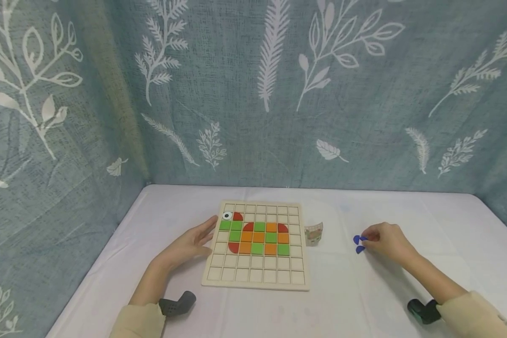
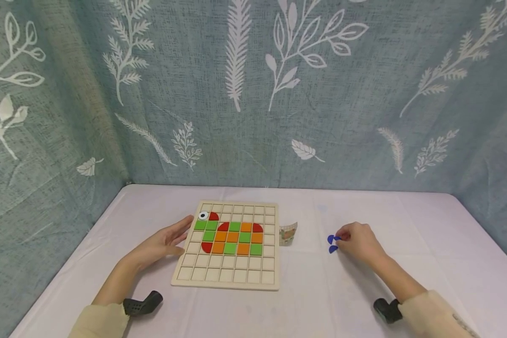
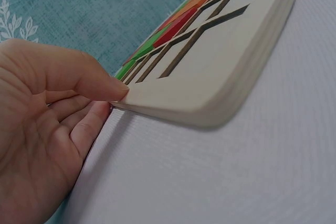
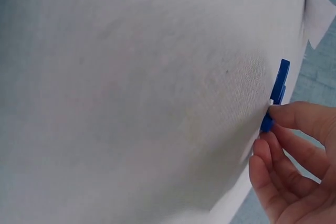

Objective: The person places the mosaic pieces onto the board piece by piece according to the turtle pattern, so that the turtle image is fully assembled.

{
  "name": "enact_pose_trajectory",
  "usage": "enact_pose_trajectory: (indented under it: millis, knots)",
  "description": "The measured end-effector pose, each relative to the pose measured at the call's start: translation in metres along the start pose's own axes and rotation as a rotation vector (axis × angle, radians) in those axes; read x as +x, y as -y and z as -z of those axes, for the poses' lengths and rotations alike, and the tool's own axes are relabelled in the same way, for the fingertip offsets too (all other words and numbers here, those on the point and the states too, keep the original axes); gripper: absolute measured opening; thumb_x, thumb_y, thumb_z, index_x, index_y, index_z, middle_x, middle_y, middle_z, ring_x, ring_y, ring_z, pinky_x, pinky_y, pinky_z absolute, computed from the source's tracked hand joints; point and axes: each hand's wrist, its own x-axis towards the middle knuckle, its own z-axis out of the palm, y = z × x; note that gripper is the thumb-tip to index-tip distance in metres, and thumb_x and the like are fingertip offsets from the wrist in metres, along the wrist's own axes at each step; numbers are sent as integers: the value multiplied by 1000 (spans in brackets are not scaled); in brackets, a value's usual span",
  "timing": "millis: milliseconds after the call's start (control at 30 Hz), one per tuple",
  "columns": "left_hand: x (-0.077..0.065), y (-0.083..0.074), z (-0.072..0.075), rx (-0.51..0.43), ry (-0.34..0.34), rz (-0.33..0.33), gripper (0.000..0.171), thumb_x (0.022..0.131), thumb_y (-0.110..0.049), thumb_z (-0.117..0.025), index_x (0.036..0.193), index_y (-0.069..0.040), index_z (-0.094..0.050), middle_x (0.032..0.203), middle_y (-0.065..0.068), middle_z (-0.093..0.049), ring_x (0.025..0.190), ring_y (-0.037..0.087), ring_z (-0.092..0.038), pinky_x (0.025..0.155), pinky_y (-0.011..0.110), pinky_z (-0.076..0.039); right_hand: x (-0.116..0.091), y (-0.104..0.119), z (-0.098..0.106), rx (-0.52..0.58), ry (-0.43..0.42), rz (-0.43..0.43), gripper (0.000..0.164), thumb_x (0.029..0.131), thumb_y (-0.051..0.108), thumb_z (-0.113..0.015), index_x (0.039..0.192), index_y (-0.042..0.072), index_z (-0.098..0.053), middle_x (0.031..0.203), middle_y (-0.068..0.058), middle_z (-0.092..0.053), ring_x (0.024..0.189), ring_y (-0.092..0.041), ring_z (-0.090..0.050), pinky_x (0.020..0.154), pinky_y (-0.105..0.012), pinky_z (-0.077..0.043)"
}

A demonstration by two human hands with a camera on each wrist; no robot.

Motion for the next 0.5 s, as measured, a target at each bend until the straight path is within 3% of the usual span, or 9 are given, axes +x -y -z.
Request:
enact_pose_trajectory:
  millis: [233, 500]
  knots:
    - [-1, 0, 0, 7, 1, -1, 88, 74, 10, -57, 147, -1, -9, 154, 16, -6, 139, 34, -18, 108, 30, -29, -1, -2, 2, 2, 12, 2, 15, 75, 6, -68, 86, -3, -69, 72, -4, -65, 66, -15, -57, 56, -28, -49]
    - [-1, -1, 0, 17, -1, -1, 89, 73, 10, -57, 147, 0, -9, 154, 17, -6, 139, 35, -17, 108, 27, -29, 2, -2, 17, 14, 124, -3, 15, 74, 9, -70, 86, 0, -70, 75, -4, -67, 67, -14, -58, 56, -28, -50]
